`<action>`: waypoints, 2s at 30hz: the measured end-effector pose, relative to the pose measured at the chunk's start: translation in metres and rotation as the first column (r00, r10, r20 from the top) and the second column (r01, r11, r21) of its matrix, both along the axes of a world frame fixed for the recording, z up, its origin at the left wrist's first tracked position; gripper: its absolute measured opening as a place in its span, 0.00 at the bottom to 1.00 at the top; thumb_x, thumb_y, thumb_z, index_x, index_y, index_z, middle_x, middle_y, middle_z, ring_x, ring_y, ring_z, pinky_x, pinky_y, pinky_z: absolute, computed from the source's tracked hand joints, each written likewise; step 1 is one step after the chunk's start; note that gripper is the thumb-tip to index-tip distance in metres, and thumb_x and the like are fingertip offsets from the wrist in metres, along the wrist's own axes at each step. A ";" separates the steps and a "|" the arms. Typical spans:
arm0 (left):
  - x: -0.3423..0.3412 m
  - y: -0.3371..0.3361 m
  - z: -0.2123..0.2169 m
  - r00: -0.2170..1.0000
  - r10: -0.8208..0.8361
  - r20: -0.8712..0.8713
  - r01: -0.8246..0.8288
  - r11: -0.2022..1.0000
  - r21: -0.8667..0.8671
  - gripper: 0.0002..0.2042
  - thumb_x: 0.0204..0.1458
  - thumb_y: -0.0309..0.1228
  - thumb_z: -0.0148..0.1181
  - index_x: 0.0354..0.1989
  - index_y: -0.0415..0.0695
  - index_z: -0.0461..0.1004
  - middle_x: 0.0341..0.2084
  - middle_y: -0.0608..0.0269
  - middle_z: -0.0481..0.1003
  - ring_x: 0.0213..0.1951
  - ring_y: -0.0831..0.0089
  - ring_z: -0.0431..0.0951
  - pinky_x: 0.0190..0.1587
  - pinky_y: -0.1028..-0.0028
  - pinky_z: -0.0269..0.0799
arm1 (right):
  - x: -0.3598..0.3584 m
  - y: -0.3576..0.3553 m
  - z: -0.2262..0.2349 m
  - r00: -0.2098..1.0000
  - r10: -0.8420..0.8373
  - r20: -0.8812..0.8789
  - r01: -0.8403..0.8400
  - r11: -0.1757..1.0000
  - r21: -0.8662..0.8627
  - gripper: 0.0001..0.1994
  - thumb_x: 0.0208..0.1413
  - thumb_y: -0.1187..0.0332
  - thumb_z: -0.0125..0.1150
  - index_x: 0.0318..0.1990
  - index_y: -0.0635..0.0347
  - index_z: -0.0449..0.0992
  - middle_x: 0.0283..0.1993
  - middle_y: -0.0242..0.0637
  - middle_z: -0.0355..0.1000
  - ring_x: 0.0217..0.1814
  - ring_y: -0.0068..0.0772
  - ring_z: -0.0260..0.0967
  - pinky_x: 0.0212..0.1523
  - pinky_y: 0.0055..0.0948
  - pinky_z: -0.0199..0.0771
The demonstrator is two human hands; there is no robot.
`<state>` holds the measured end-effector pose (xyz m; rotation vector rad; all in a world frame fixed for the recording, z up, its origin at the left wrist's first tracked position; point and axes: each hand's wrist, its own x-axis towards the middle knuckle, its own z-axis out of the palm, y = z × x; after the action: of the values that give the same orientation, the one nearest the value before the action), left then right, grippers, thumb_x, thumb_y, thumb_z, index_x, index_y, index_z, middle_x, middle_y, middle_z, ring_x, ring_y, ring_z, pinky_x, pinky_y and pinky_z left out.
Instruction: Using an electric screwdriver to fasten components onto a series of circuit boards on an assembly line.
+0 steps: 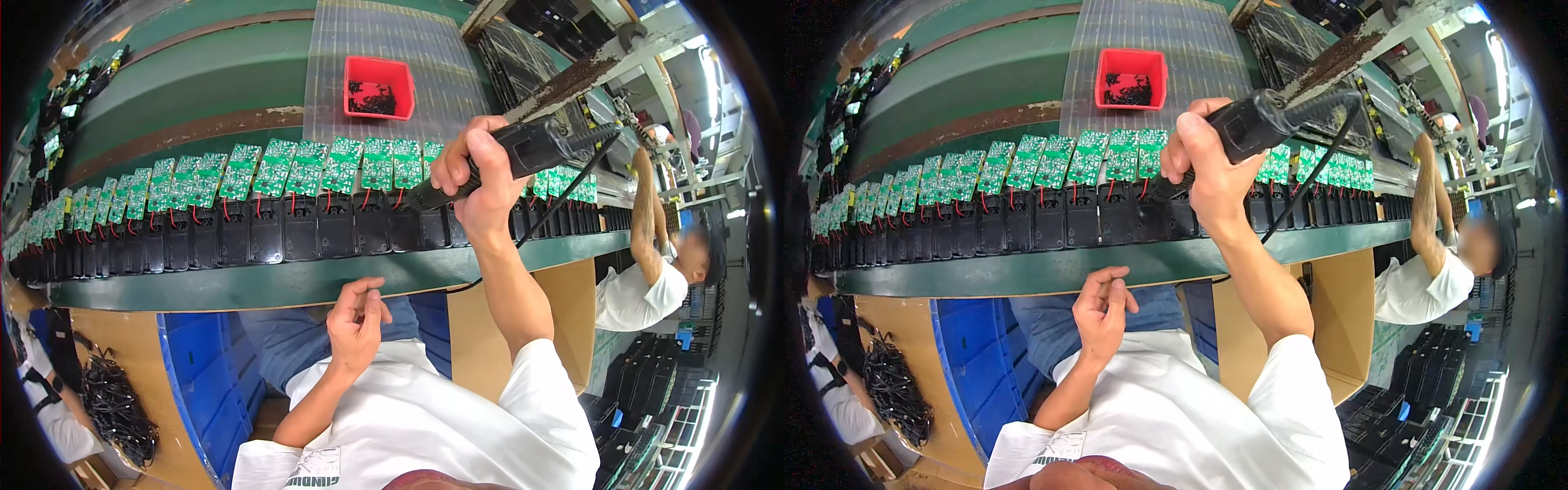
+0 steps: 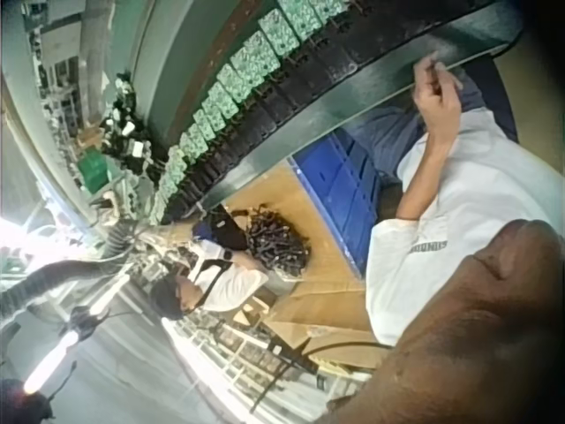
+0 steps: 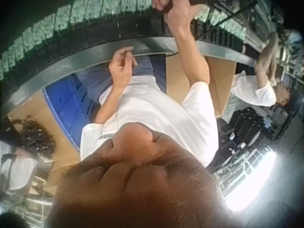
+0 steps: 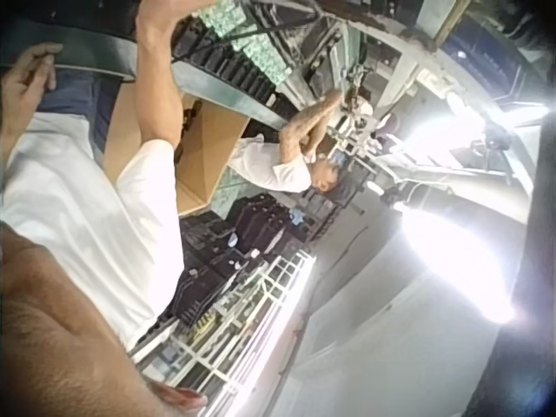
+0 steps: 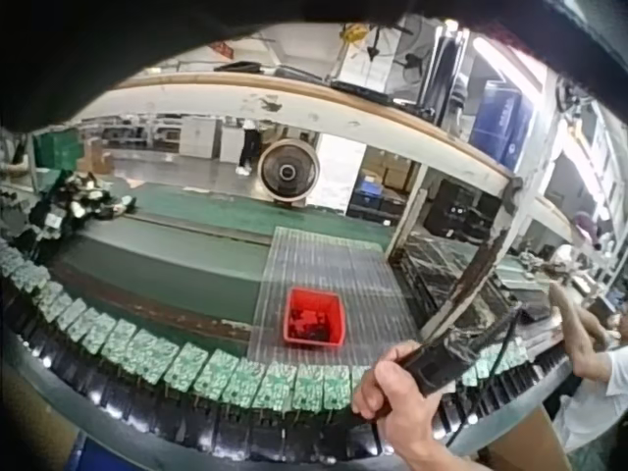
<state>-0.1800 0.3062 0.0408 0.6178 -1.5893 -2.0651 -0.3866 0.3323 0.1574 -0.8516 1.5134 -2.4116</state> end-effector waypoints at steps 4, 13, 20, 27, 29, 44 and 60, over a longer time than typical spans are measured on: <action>-0.002 -0.002 0.000 1.000 -0.014 0.018 0.013 0.999 0.031 0.08 0.62 0.21 0.51 0.47 0.38 0.74 0.20 0.68 0.72 0.22 0.81 0.73 0.25 0.84 0.60 | 0.005 -0.005 -0.008 0.998 0.061 -0.016 -0.060 0.997 0.037 0.04 0.59 0.72 0.49 0.31 0.57 0.65 0.14 0.32 0.59 0.12 0.24 0.51 0.17 0.25 0.57; -0.017 -0.004 0.012 0.995 -0.091 -0.047 0.094 0.994 0.059 0.09 0.60 0.18 0.50 0.45 0.38 0.75 0.19 0.69 0.71 0.20 0.81 0.71 0.25 0.84 0.60 | 0.005 -0.004 -0.006 0.978 0.201 -0.055 -0.197 0.978 0.071 0.03 0.59 0.75 0.48 0.32 0.58 0.65 0.14 0.32 0.59 0.13 0.23 0.51 0.17 0.25 0.57; -0.011 -0.001 0.023 0.920 -0.330 -0.212 0.335 0.942 -0.014 0.20 0.60 0.32 0.56 0.60 0.40 0.67 0.34 0.63 0.73 0.31 0.79 0.72 0.26 0.82 0.62 | 0.032 0.009 0.013 0.942 0.319 0.106 -0.259 0.890 -0.375 0.15 0.60 0.52 0.45 0.42 0.52 0.70 0.19 0.28 0.66 0.21 0.28 0.62 0.33 0.33 0.68; -0.008 -0.038 0.038 0.687 0.387 -0.615 -0.440 0.895 0.073 0.31 0.61 0.59 0.41 0.55 0.41 0.68 0.38 0.58 0.70 0.32 0.71 0.67 0.40 0.72 0.64 | 0.118 0.034 -0.026 0.877 0.462 0.131 -0.477 0.807 0.348 0.40 0.56 0.30 0.50 0.59 0.58 0.69 0.57 0.44 0.70 0.58 0.38 0.65 0.56 0.43 0.65; 0.019 -0.068 0.035 0.747 0.258 -0.613 -0.356 0.934 -0.040 0.26 0.62 0.55 0.39 0.39 0.42 0.72 0.30 0.62 0.67 0.29 0.74 0.63 0.35 0.75 0.59 | 0.109 0.044 -0.019 0.709 0.687 0.159 -0.666 0.578 0.471 0.36 0.59 0.35 0.50 0.60 0.58 0.70 0.56 0.42 0.71 0.52 0.36 0.67 0.51 0.41 0.67; 0.054 -0.144 -0.022 0.831 0.371 -0.415 -0.472 0.865 -0.172 0.16 0.59 0.39 0.42 0.24 0.44 0.68 0.21 0.60 0.67 0.24 0.75 0.62 0.30 0.76 0.57 | -0.017 -0.032 -0.031 0.233 0.528 -0.817 0.686 0.506 0.523 0.40 0.49 0.35 0.62 0.60 0.58 0.68 0.54 0.40 0.70 0.53 0.42 0.67 0.54 0.38 0.65; 0.053 -0.144 -0.022 0.812 0.456 -0.364 -0.502 0.864 -0.039 0.10 0.54 0.30 0.49 0.23 0.39 0.73 0.23 0.57 0.72 0.25 0.71 0.66 0.32 0.74 0.62 | -0.010 -0.050 -0.040 0.323 0.491 -0.809 0.550 0.598 0.583 0.38 0.41 0.48 0.75 0.58 0.60 0.72 0.52 0.39 0.71 0.51 0.44 0.71 0.54 0.37 0.70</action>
<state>-0.1269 0.1624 0.0190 0.5104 -1.2017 -1.5694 -0.3969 0.2822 0.1175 -2.1057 2.6093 -0.5409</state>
